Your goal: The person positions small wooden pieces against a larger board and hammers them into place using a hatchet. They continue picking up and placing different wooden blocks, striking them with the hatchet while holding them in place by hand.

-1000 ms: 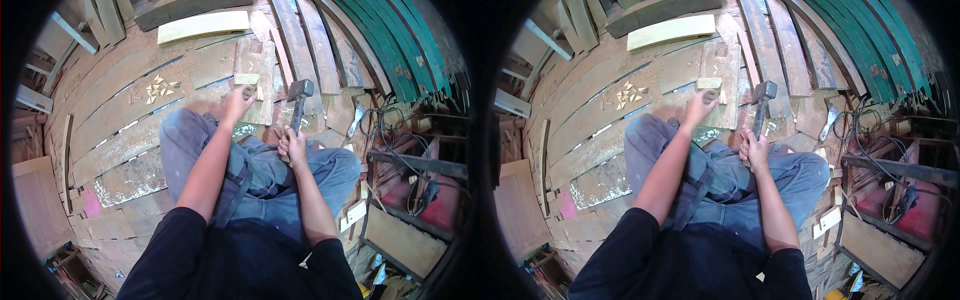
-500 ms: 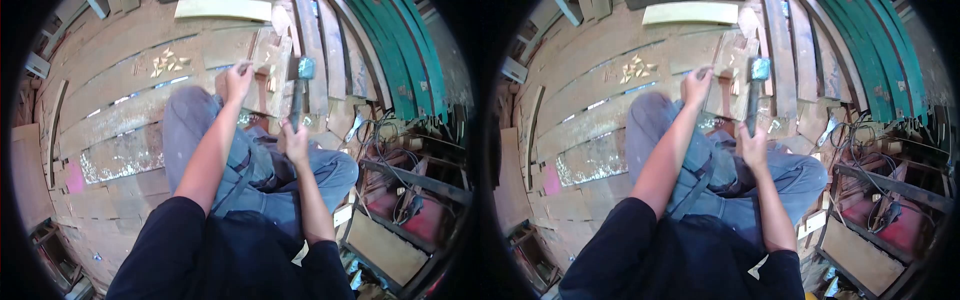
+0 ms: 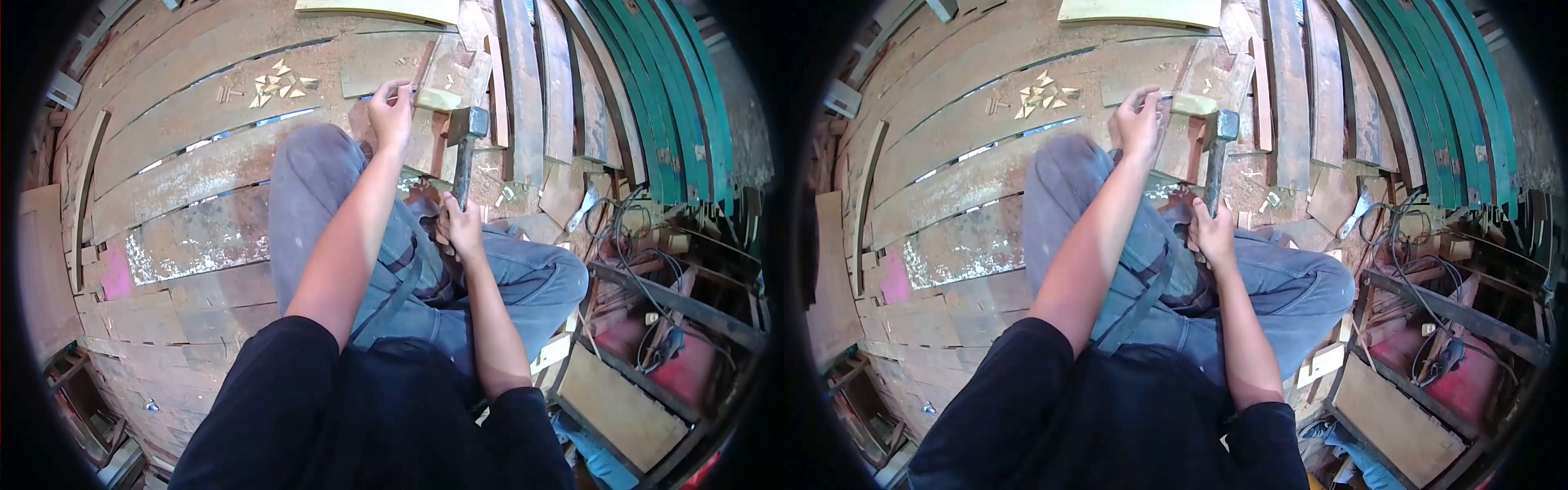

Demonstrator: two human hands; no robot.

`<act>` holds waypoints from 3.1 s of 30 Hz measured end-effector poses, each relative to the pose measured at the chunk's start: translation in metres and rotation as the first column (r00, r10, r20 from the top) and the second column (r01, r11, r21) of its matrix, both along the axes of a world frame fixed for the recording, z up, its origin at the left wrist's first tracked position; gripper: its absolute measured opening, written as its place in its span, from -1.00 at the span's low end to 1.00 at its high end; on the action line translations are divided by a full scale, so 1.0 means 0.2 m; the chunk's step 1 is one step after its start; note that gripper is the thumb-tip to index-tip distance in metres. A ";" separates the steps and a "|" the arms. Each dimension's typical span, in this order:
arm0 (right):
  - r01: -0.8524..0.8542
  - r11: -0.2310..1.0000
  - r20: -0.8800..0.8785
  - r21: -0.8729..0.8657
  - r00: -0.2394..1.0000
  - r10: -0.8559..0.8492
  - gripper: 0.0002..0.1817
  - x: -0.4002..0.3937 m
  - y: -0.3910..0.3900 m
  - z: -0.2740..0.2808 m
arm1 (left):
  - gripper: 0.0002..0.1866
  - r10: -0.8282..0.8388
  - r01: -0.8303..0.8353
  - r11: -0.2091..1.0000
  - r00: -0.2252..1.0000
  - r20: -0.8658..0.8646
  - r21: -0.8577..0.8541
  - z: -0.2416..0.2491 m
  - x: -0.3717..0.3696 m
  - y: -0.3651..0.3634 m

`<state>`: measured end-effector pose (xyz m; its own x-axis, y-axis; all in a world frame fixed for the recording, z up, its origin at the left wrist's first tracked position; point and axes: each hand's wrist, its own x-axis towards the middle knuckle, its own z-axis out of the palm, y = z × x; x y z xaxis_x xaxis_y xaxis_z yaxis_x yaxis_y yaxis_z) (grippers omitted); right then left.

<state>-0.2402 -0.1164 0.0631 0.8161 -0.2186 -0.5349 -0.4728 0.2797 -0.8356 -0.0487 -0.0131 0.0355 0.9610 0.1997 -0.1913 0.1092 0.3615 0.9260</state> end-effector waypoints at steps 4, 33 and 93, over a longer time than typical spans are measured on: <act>0.009 1.000 0.012 -0.027 1.000 -0.009 -0.65 0.00 0.01 -0.01 | -0.83 -0.029 0.017 0.986 0.997 0.068 0.163 -0.06 0.02 -0.01; 0.137 0.987 0.021 0.080 0.990 -0.139 -0.67 -0.03 0.01 0.12 | -0.66 -0.606 0.293 0.398 0.795 0.009 0.869 -0.15 -0.15 -0.16; 0.189 0.965 0.037 0.180 0.979 -0.199 -0.60 -0.05 -0.06 0.08 | -0.66 -0.518 -0.072 0.284 0.827 0.216 0.956 0.04 0.09 -0.13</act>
<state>-0.2500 -0.1278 0.0796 0.7959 -0.2827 -0.5354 -0.3505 0.5059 -0.7881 -0.0317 -0.0388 0.0431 0.8873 -0.2872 0.3608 -0.4514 -0.7005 0.5527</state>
